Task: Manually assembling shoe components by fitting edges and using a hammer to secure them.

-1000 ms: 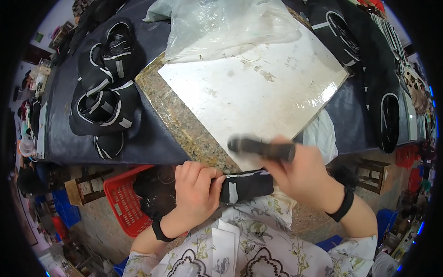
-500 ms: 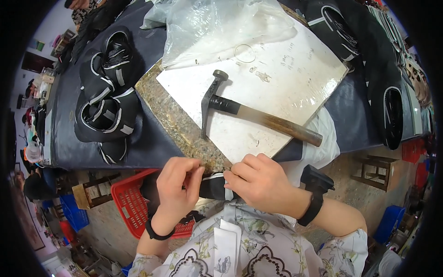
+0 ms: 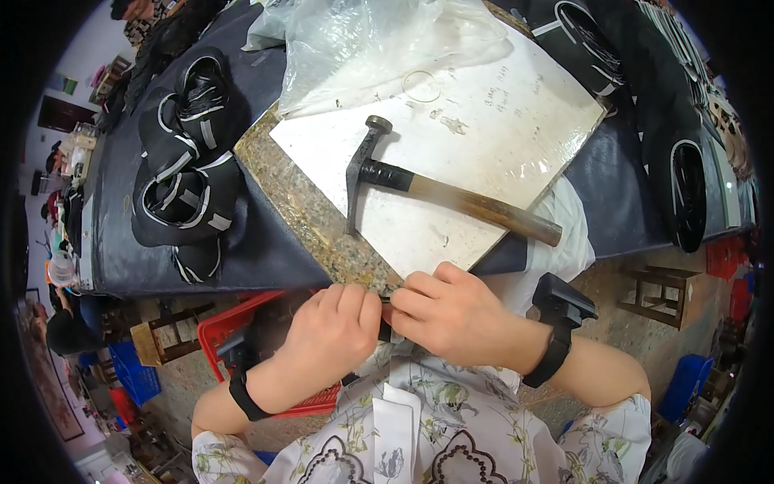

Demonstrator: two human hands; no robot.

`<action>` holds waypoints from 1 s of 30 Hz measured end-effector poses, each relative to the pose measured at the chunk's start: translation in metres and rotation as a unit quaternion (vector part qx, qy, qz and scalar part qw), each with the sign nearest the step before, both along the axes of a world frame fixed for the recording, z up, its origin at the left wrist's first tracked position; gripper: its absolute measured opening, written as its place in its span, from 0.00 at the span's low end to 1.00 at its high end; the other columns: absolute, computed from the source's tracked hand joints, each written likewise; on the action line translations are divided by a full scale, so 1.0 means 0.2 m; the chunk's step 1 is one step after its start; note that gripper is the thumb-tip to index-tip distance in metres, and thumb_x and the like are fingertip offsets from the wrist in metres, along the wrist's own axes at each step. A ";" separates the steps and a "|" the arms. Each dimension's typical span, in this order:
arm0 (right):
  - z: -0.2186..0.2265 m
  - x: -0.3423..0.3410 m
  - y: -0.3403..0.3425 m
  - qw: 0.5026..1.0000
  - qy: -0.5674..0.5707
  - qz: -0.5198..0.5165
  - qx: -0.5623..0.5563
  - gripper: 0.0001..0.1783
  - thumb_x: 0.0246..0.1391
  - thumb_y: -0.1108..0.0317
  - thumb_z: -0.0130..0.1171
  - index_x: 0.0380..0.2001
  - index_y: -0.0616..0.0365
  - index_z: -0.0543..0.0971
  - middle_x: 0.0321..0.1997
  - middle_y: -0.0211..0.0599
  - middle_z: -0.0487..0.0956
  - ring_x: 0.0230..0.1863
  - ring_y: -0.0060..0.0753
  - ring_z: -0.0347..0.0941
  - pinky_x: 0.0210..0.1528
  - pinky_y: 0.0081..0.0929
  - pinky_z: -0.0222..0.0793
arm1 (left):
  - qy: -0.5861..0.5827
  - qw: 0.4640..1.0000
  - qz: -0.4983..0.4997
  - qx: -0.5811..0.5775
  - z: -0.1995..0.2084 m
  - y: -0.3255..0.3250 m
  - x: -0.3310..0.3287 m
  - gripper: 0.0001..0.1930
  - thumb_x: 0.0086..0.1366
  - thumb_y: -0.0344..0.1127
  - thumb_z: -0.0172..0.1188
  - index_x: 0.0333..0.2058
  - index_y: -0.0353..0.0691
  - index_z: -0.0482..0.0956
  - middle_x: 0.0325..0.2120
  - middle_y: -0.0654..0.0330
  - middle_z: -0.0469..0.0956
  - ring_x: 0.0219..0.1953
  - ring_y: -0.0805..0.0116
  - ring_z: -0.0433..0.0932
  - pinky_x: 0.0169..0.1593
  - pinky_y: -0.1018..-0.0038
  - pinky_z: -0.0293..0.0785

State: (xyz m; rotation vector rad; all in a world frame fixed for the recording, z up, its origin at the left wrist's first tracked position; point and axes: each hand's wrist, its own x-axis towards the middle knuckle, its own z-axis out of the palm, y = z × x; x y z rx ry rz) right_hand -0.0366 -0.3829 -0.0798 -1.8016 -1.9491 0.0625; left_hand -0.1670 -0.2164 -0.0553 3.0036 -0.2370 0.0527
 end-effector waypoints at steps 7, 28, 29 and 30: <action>-0.03 0.01 0.00 1.000 0.011 -0.008 0.019 0.13 0.45 0.67 0.56 0.37 0.55 0.80 0.35 0.26 0.73 0.42 0.27 0.71 0.37 0.26 0.61 | -0.038 0.970 0.054 -0.235 -0.09 0.08 -0.02 0.09 0.53 0.26 0.65 0.33 0.36 0.75 0.25 0.56 0.73 0.28 0.56 0.77 0.31 0.66 0.75; -0.04 0.02 0.00 1.000 0.009 -0.006 0.013 0.15 0.44 0.66 0.56 0.38 0.50 0.80 0.36 0.24 0.73 0.43 0.26 0.72 0.38 0.27 0.61 | 0.002 0.919 0.138 -0.369 -0.09 0.08 -0.03 0.10 0.56 0.24 0.68 0.35 0.36 0.76 0.25 0.57 0.71 0.22 0.67 0.71 0.26 0.76 0.70; -0.04 0.02 0.00 1.000 0.009 -0.006 0.013 0.15 0.44 0.66 0.56 0.38 0.50 0.80 0.36 0.24 0.73 0.43 0.26 0.72 0.38 0.27 0.61 | 0.004 0.926 0.123 -0.357 -0.10 0.08 -0.03 0.10 0.56 0.24 0.67 0.35 0.36 0.75 0.26 0.56 0.72 0.23 0.65 0.73 0.27 0.74 0.71; -0.03 0.02 0.00 1.000 0.013 -0.002 0.011 0.15 0.43 0.66 0.56 0.38 0.50 0.80 0.36 0.24 0.73 0.43 0.26 0.72 0.38 0.27 0.61 | 0.004 0.926 0.124 -0.357 -0.11 0.07 -0.03 0.10 0.56 0.24 0.67 0.35 0.36 0.75 0.26 0.56 0.72 0.23 0.65 0.73 0.27 0.74 0.71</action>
